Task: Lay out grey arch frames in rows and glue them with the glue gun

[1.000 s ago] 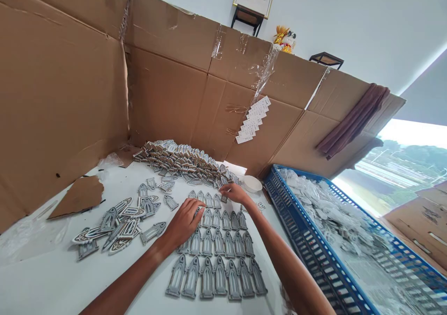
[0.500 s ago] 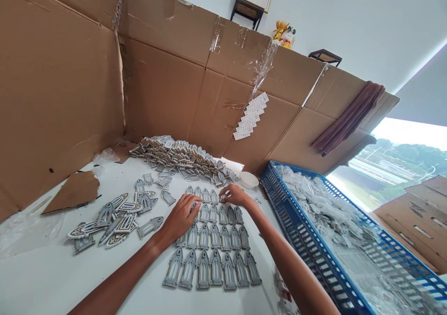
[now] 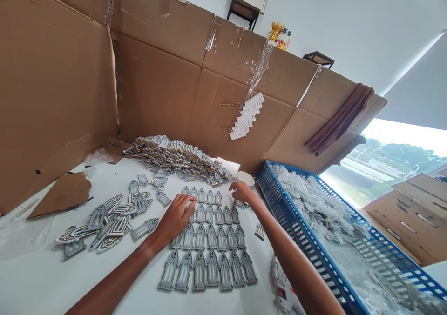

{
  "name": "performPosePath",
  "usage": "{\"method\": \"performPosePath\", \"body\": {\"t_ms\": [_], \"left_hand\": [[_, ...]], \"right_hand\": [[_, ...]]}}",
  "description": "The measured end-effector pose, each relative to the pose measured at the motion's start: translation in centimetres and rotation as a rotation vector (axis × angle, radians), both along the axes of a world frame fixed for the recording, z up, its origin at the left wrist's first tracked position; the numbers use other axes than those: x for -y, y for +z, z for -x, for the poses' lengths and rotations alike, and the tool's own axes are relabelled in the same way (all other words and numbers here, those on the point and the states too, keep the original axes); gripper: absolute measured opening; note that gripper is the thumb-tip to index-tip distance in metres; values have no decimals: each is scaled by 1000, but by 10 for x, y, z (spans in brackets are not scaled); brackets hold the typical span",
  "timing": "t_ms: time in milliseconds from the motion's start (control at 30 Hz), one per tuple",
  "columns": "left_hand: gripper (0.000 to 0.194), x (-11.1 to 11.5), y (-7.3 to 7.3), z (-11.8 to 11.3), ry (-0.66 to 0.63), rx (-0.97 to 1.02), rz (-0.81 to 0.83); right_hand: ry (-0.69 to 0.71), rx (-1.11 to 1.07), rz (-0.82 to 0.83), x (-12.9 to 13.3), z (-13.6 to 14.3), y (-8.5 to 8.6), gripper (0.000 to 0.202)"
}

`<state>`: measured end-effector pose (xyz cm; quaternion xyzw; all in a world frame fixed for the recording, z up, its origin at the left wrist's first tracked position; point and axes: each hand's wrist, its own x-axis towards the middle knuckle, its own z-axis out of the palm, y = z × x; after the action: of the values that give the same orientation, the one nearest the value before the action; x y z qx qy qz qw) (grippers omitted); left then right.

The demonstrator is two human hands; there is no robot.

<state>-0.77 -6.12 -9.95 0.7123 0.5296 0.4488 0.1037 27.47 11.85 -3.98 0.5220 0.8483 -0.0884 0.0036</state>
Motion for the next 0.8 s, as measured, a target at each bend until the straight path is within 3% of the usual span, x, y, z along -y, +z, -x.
{"method": "performPosePath", "body": {"t_ms": [267,433,633,800], "left_hand": [[28,-2,-4,2,-2,40,34],[29,-2,-2,2,-2,44,31],[30,-2,-3,2,2,47,53],[28,-1,-2,2,4,42,46]], "right_hand": [[-4,105,112,1,-42,6,33],[-3,147,100,9,-42,-1,32],[-39,107,-8,16,-39,-5,17],[-41,-4,-56,14,-31,-1,30]]}}
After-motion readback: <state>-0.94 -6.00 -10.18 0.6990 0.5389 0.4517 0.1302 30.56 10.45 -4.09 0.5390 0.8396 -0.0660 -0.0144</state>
